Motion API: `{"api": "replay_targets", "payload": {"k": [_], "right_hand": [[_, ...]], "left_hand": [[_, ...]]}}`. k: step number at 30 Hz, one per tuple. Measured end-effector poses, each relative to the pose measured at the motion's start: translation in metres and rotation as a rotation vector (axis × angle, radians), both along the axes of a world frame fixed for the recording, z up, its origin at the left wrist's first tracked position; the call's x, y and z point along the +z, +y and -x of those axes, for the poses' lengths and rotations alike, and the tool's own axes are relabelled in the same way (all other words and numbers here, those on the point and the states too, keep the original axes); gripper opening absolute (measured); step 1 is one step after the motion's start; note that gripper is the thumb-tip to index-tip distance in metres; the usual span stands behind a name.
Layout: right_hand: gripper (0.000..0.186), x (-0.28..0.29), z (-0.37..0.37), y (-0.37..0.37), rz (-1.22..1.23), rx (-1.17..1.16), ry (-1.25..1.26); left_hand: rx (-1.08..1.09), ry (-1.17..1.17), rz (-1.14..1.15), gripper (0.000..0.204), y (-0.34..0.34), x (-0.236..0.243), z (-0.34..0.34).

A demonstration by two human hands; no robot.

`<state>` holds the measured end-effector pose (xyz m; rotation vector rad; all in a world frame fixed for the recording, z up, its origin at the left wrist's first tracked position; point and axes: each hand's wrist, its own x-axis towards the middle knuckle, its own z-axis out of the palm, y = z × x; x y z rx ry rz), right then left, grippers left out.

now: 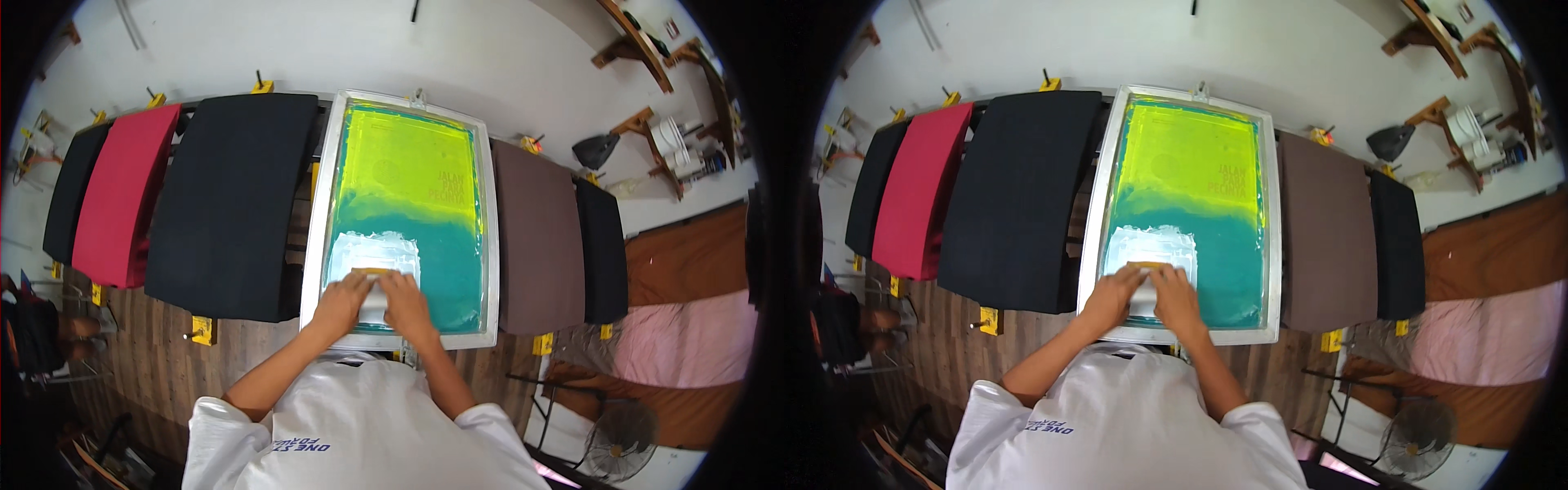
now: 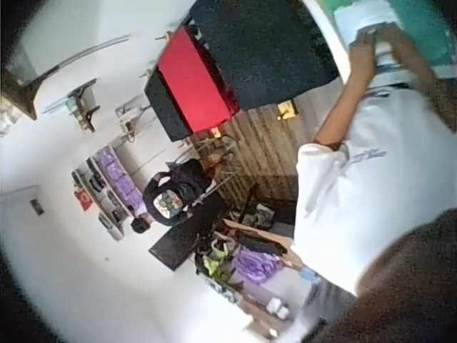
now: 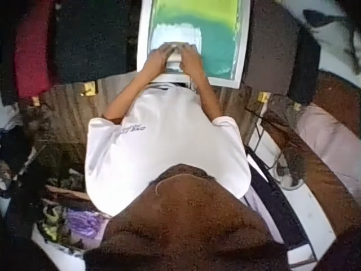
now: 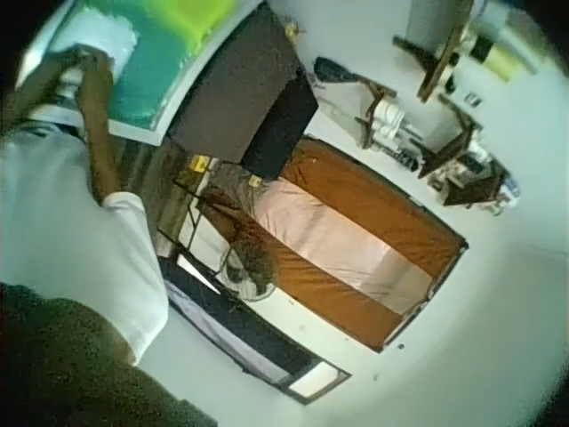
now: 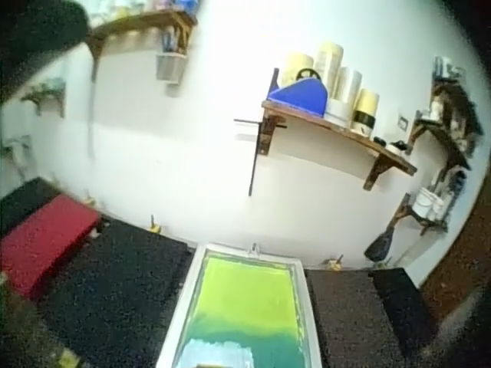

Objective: Applying white ink to a screen printing frame using a squeegee.

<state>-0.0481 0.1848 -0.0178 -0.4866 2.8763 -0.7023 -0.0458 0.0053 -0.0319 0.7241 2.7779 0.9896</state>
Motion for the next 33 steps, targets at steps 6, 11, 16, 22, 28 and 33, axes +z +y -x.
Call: {"api": "replay_targets", "payload": {"k": [6,11,16,22,28,33], "right_hand": [[0.053,0.024,-0.065,0.002,0.038,0.039,-0.18],[0.051,0.03,-0.003,0.004,-0.029,0.067,-0.156],[0.05,0.007,0.043,0.006,0.012,0.063,0.013],[0.06,0.001,-0.026,0.005,0.071,0.028,0.004],[0.057,0.031,-0.046,0.003,0.074,0.033,-0.206],[0.049,0.028,0.02,0.002,0.02,0.039,-0.123]], "left_hand": [[-0.125,-0.059,0.081,0.045,-0.004,0.013,-0.062],[-0.07,-0.161,0.107,0.046,0.0,0.021,-0.002],[0.077,0.013,-0.149,0.036,0.008,-0.004,0.04],[-0.039,0.004,0.146,0.057,0.008,-0.009,-0.028],[-0.148,-0.247,0.094,0.051,-0.005,0.029,-0.04],[-0.022,-0.149,0.019,0.03,-0.001,0.019,0.024]]}}
